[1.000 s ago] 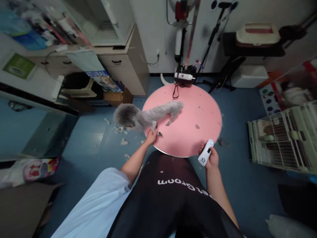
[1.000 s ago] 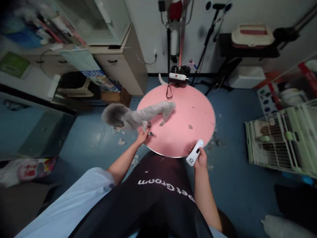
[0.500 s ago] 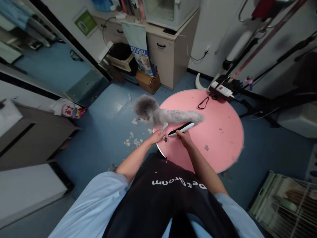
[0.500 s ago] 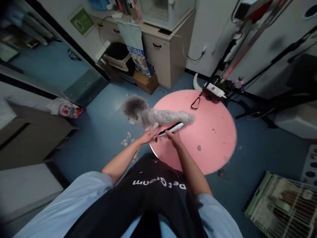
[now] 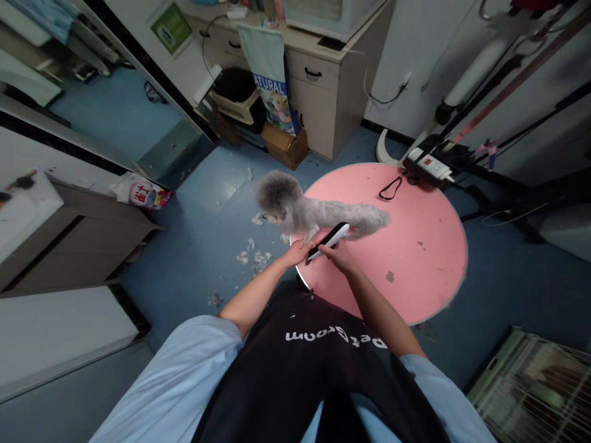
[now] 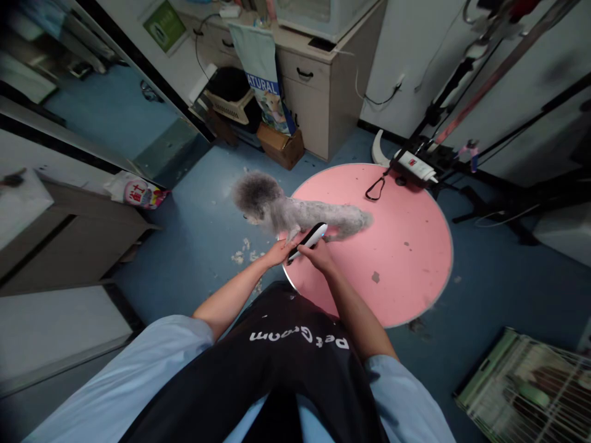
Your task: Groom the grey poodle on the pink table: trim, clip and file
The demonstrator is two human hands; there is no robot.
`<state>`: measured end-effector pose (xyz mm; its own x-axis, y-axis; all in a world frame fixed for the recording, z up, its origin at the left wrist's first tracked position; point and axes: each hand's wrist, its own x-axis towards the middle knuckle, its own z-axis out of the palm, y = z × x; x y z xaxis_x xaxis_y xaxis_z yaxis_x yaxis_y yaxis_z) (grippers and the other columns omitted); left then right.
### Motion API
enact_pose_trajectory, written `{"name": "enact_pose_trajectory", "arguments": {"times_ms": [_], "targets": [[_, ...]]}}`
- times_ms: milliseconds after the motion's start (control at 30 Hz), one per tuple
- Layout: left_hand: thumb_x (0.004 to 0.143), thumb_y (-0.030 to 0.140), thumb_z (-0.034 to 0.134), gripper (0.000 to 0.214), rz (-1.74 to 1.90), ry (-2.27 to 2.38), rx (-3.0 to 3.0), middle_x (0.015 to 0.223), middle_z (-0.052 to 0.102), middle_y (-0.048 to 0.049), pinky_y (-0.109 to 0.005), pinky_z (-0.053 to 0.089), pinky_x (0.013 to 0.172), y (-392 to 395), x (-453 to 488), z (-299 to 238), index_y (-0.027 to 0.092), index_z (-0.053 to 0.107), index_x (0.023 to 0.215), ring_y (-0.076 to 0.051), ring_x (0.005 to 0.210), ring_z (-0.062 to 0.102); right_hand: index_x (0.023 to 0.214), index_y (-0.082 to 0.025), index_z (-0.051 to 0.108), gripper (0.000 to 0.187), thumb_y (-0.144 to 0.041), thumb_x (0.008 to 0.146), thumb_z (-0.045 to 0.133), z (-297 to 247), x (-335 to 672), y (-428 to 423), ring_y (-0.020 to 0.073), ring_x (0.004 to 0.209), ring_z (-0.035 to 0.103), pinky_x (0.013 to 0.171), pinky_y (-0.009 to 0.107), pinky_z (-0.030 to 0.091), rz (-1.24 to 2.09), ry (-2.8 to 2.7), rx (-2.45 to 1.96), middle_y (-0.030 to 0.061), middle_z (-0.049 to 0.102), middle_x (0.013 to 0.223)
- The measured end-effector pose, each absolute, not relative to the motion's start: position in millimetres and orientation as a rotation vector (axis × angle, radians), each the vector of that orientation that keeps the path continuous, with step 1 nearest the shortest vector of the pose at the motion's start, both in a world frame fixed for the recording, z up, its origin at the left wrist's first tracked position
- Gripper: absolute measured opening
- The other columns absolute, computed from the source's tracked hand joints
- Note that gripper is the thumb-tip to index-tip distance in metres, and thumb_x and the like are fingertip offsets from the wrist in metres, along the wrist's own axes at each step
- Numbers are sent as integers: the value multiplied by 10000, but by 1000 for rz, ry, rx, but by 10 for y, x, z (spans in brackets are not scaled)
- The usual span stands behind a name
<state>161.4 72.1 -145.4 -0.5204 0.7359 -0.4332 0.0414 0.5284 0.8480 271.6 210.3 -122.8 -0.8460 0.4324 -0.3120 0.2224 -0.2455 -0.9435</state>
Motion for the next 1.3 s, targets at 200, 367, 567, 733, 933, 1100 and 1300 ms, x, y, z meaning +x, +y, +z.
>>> {"name": "enact_pose_trajectory", "arguments": {"times_ms": [200,367,567,733,933,1100,1300], "targets": [[884,581,369,542,1005,2043,664,637,609,-40,-225,406,576,723,1606,-1459,124,657,831,-155,638,562,767,-153,652,213,-341,670,674,-1156,2797,1981,103,498,443,463,234,342,2130,-1836,-804,-29,537,546],[898,514,386,500,827,2189,759,560,551,-26,-220,347,540,710,1578,-1439,156,585,611,-152,609,542,814,-178,630,265,-352,633,714,-1140,2908,1849,133,596,535,541,258,425,2034,-1763,-813,19,653,752],[844,543,460,495,786,2138,899,520,508,-15,-235,300,519,645,1416,-1373,167,522,528,-134,558,486,832,-178,653,297,-265,558,728,-999,2969,1339,149,633,545,576,263,439,2044,-1983,-953,-3,635,721],[821,539,481,476,934,1704,910,528,503,0,-225,341,533,568,1116,-1352,149,515,550,-120,570,471,732,-190,637,211,-268,550,710,-1055,2747,740,142,600,516,562,261,420,1939,-1874,-1155,-20,596,642],[843,521,462,444,1072,1304,761,577,542,-6,-215,392,542,475,995,-1495,128,536,649,-103,550,505,801,-191,637,378,-465,545,692,-1232,2611,445,174,608,551,565,292,442,2138,-1245,-1199,46,660,729],[859,414,482,406,1017,1379,841,480,454,31,-198,330,467,469,979,-1467,145,465,555,-70,440,421,711,-188,573,378,-565,684,584,-1200,2670,425,141,549,518,490,261,403,1783,-1135,-1428,50,650,713],[901,472,421,439,866,1210,778,404,487,8,-208,351,391,433,832,-1408,151,476,608,-103,347,461,713,-202,511,276,-434,710,662,-1030,2605,642,98,455,436,441,230,343,1555,-1274,-1303,-46,522,523]]}}
